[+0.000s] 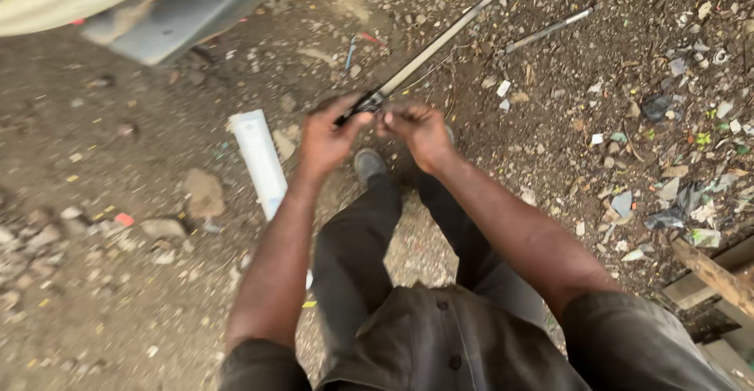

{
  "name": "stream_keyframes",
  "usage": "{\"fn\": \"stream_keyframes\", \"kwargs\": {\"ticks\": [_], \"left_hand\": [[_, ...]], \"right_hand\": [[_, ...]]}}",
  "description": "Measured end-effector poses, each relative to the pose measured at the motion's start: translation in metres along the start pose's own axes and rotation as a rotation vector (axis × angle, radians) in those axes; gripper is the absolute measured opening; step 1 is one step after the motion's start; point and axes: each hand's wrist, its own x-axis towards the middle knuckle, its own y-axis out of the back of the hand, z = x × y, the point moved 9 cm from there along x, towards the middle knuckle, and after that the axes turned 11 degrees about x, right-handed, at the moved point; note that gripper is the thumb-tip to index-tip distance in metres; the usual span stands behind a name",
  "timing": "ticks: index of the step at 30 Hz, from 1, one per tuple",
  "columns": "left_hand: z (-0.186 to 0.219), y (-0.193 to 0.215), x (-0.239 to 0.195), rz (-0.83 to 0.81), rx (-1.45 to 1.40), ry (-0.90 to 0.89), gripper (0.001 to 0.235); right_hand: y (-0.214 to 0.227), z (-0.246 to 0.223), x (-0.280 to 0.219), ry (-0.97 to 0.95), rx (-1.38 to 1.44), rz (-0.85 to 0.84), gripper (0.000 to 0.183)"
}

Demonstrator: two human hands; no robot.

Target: The person assembles a long metal rod with a spring and a rubber strip, then secures the assembly with a zip tie. They use pliers to tighten the zip tie and place the finished assembly against the side of a white vehicle.

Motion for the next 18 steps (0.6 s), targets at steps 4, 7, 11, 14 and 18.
{"fn": "stream_keyframes", "kwargs": {"ticks": [4,7,11,14,18], "left_hand": [[-0.143,-0.068,0.041,-0.174,0.018,0.293,0.045],[-0.229,-0.116,0.072,-0.263,0.031,0.504,0.043],[-0.301,-0.161,0.116,-0.257,0.083,0.503,0.044],[-0.346,-0.183,0.133,-0.272,0.114,0.579,0.043],[-0.356,-0.169,0.173,-0.187,0.110,0.339,0.038]], "right_hand": [[0.109,0.044,0.068,-0.019,-0.066,0.110,0.013],[0.195,0.074,0.141,-0.101,0.212,0.289,0.022],[0.280,0.105,0.252,-0.109,-0.240,0.346,0.019],[0.324,0.133,0.323,-0.111,-0.229,0.379,0.014],[0.343,0.155,0.402,-0.014,-0.356,0.327,0.008]]}}
